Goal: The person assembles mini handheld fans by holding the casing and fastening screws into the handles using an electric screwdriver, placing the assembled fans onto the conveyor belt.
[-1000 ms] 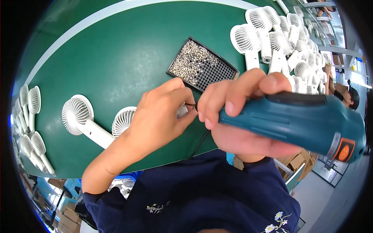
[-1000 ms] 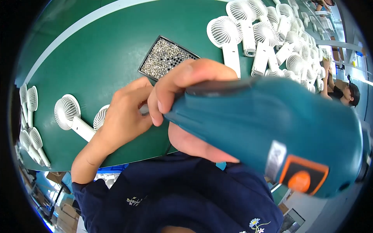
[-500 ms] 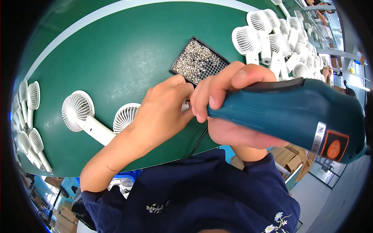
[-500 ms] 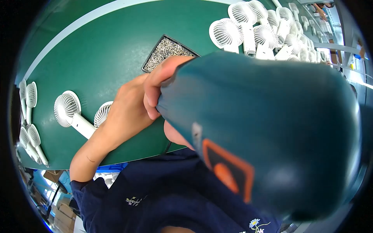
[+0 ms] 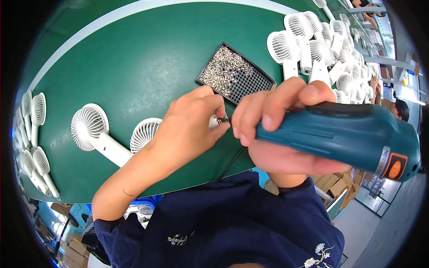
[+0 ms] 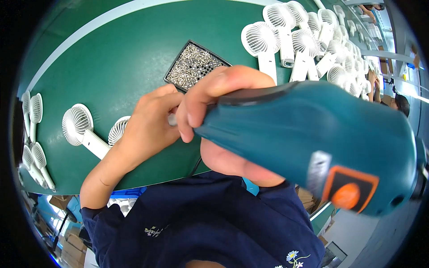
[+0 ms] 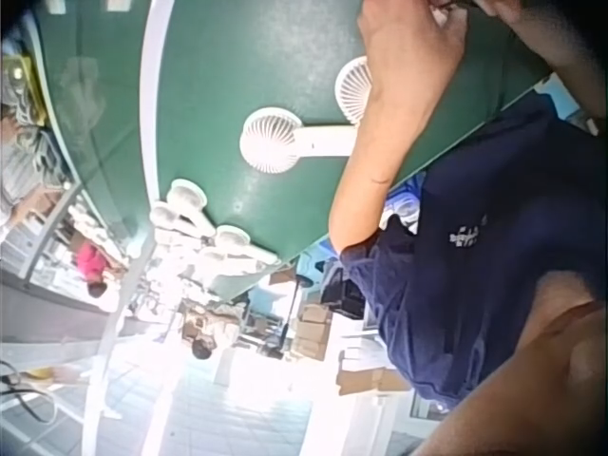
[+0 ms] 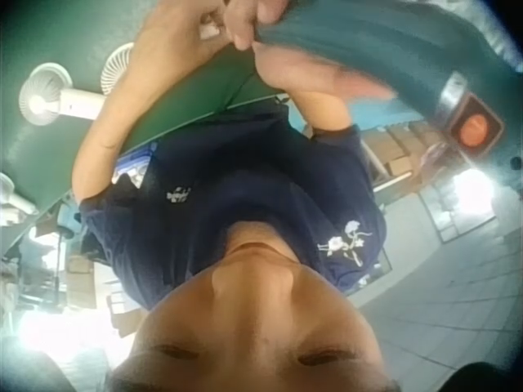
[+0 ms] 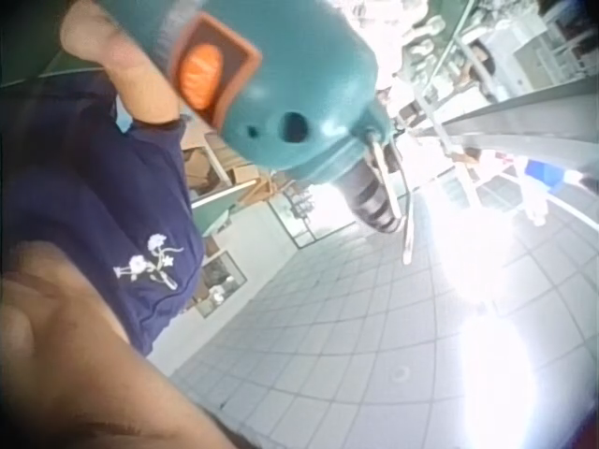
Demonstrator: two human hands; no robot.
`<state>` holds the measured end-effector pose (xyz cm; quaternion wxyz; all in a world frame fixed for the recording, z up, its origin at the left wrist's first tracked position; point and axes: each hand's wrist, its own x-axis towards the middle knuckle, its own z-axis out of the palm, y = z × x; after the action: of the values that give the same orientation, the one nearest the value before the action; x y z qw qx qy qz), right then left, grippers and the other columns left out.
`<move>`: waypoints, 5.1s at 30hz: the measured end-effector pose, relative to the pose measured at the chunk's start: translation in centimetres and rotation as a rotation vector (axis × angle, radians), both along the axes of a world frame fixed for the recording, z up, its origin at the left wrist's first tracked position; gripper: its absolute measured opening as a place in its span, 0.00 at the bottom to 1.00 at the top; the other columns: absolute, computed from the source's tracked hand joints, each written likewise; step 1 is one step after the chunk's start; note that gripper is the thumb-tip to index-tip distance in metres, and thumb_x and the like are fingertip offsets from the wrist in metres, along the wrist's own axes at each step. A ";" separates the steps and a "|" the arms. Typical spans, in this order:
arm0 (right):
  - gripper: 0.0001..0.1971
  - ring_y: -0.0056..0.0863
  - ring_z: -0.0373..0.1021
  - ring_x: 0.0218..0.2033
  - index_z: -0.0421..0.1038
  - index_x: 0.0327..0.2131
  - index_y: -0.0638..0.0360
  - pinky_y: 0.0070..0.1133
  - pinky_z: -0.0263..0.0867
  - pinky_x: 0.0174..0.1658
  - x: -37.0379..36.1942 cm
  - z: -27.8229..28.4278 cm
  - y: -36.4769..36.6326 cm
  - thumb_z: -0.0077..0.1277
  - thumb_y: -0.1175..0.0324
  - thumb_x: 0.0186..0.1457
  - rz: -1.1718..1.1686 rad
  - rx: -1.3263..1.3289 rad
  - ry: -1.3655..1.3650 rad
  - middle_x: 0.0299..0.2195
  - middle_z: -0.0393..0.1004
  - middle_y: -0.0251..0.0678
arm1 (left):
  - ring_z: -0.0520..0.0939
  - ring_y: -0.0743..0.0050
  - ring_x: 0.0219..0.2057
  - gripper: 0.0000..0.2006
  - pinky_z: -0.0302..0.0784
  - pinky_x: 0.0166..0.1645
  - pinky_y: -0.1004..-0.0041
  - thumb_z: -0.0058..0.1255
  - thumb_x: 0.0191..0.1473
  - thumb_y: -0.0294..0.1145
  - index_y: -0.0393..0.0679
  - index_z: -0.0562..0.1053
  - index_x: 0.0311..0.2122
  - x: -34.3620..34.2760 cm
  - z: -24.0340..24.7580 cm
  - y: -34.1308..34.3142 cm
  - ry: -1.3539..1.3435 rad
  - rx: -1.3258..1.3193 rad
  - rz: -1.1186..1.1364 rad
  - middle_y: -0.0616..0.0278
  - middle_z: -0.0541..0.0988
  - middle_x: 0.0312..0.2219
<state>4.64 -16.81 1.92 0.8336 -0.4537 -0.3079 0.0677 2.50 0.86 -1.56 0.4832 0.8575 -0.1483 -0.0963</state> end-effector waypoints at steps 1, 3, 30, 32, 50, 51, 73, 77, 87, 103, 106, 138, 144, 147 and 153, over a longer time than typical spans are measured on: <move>0.45 0.37 0.69 0.21 0.56 0.60 0.52 0.33 0.65 0.25 0.1 -0.1 -0.1 0.44 0.26 0.52 0.011 0.016 -0.017 0.34 0.67 0.39 | 0.78 0.51 0.29 0.11 0.74 0.34 0.59 0.66 0.41 0.27 0.39 0.75 0.30 0.0 0.1 0.0 0.000 0.004 -0.010 0.55 0.74 0.28; 0.44 0.35 0.69 0.21 0.56 0.61 0.52 0.32 0.65 0.24 0.7 -0.6 -0.2 0.43 0.27 0.54 0.012 0.071 -0.050 0.35 0.66 0.38 | 0.78 0.52 0.29 0.11 0.74 0.34 0.60 0.66 0.42 0.27 0.39 0.75 0.31 -0.1 0.4 0.0 -0.003 0.008 -0.022 0.55 0.74 0.28; 0.41 0.31 0.68 0.19 0.57 0.60 0.51 0.30 0.65 0.20 -1.3 0.8 0.3 0.39 0.28 0.57 -0.071 0.151 -0.039 0.36 0.68 0.33 | 0.79 0.58 0.29 0.06 0.75 0.33 0.64 0.62 0.45 0.24 0.39 0.80 0.32 -2.5 0.6 1.0 -0.197 -0.156 -0.026 0.60 0.77 0.27; 0.41 0.31 0.68 0.19 0.56 0.61 0.51 0.30 0.65 0.21 -1.1 0.6 0.4 0.39 0.28 0.57 -0.042 0.143 -0.038 0.36 0.68 0.33 | 0.79 0.58 0.29 0.06 0.75 0.33 0.63 0.62 0.45 0.24 0.39 0.80 0.32 -2.5 0.5 1.1 -0.194 -0.150 -0.029 0.60 0.77 0.26; 0.42 0.32 0.68 0.20 0.55 0.62 0.51 0.31 0.65 0.22 -1.0 0.6 0.3 0.41 0.28 0.56 -0.014 0.123 -0.018 0.35 0.66 0.36 | 0.78 0.57 0.27 0.05 0.73 0.33 0.62 0.61 0.45 0.26 0.39 0.79 0.29 -2.5 0.4 1.0 -0.253 -0.104 -0.041 0.60 0.75 0.24; 0.42 0.32 0.68 0.20 0.55 0.62 0.51 0.31 0.65 0.22 -1.1 0.9 0.3 0.42 0.29 0.56 -0.005 0.133 -0.011 0.36 0.66 0.36 | 0.78 0.57 0.27 0.05 0.73 0.33 0.62 0.61 0.45 0.26 0.40 0.79 0.29 -2.5 0.3 1.0 -0.266 -0.102 -0.033 0.61 0.75 0.24; 0.40 0.30 0.67 0.19 0.57 0.59 0.54 0.29 0.64 0.21 -0.5 0.9 -0.1 0.36 0.29 0.59 0.069 0.216 0.125 0.36 0.67 0.33 | 0.74 0.64 0.25 0.07 0.66 0.32 0.67 0.63 0.47 0.32 0.42 0.77 0.27 -2.6 0.0 1.6 -0.333 0.001 -0.210 0.64 0.74 0.23; 0.40 0.31 0.68 0.20 0.56 0.61 0.52 0.30 0.64 0.23 -0.2 0.5 -0.5 0.38 0.29 0.58 0.137 0.258 0.178 0.36 0.67 0.34 | 0.74 0.64 0.25 0.08 0.67 0.33 0.67 0.64 0.47 0.32 0.42 0.76 0.27 -2.5 0.3 1.6 -0.369 0.013 -0.240 0.65 0.74 0.24; 0.43 0.35 0.67 0.17 0.59 0.57 0.54 0.31 0.65 0.21 -3.0 0.0 0.9 0.44 0.26 0.53 -0.097 0.011 -0.150 0.31 0.67 0.40 | 0.73 0.60 0.34 0.09 0.72 0.40 0.64 0.64 0.42 0.26 0.40 0.74 0.29 -2.4 0.5 1.5 -0.248 -0.019 -0.217 0.61 0.70 0.32; 0.31 0.33 0.68 0.29 0.61 0.53 0.65 0.29 0.69 0.31 -2.7 -0.3 1.1 0.57 0.50 0.57 -0.061 0.091 -0.077 0.34 0.70 0.47 | 0.74 0.58 0.37 0.09 0.72 0.42 0.64 0.61 0.44 0.23 0.39 0.72 0.31 -2.5 0.2 1.3 -0.236 -0.005 -0.165 0.60 0.70 0.33; 0.28 0.34 0.68 0.29 0.60 0.54 0.64 0.29 0.69 0.32 -2.7 0.0 0.5 0.56 0.56 0.59 -0.021 0.037 -0.090 0.35 0.70 0.47 | 0.74 0.59 0.37 0.10 0.72 0.43 0.64 0.61 0.44 0.23 0.39 0.72 0.32 -2.5 0.2 1.3 -0.258 -0.014 -0.181 0.60 0.69 0.33; 0.19 0.15 0.62 0.13 0.62 0.51 0.69 0.15 0.58 0.15 -6.2 -1.0 -1.5 0.53 0.74 0.58 -0.350 -0.573 0.545 0.36 0.75 0.43 | 0.78 0.54 0.40 0.25 0.73 0.44 0.61 0.65 0.37 0.26 0.39 0.75 0.45 -4.9 3.8 2.8 -0.439 0.282 -0.114 0.57 0.76 0.40; 0.21 0.10 0.67 0.25 0.66 0.50 0.65 0.12 0.64 0.28 -7.8 -1.2 -2.1 0.60 0.76 0.55 -0.199 -0.445 0.510 0.33 0.74 0.31 | 0.78 0.57 0.41 0.26 0.74 0.43 0.62 0.64 0.34 0.26 0.38 0.75 0.45 -5.3 3.2 2.7 -0.657 0.262 -0.137 0.57 0.76 0.40; 0.22 0.12 0.64 0.16 0.62 0.51 0.68 0.12 0.58 0.17 -8.4 -1.4 -1.7 0.56 0.81 0.54 -0.211 -0.523 0.408 0.34 0.73 0.38 | 0.78 0.52 0.38 0.29 0.74 0.42 0.58 0.66 0.30 0.23 0.36 0.75 0.45 -5.3 3.3 2.7 -0.690 0.214 -0.098 0.54 0.77 0.39; 0.16 0.11 0.64 0.18 0.64 0.44 0.65 0.12 0.59 0.20 -10.1 -2.1 -2.0 0.56 0.80 0.54 -0.266 -0.578 0.455 0.30 0.73 0.34 | 0.79 0.51 0.40 0.27 0.76 0.44 0.58 0.64 0.36 0.27 0.34 0.75 0.46 -5.6 3.7 3.3 -0.617 0.229 -0.214 0.52 0.77 0.40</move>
<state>-5.49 -18.81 -0.17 0.7198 -0.6792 -0.0217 0.1417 -3.09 4.18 2.15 0.3033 0.8745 -0.3647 0.1011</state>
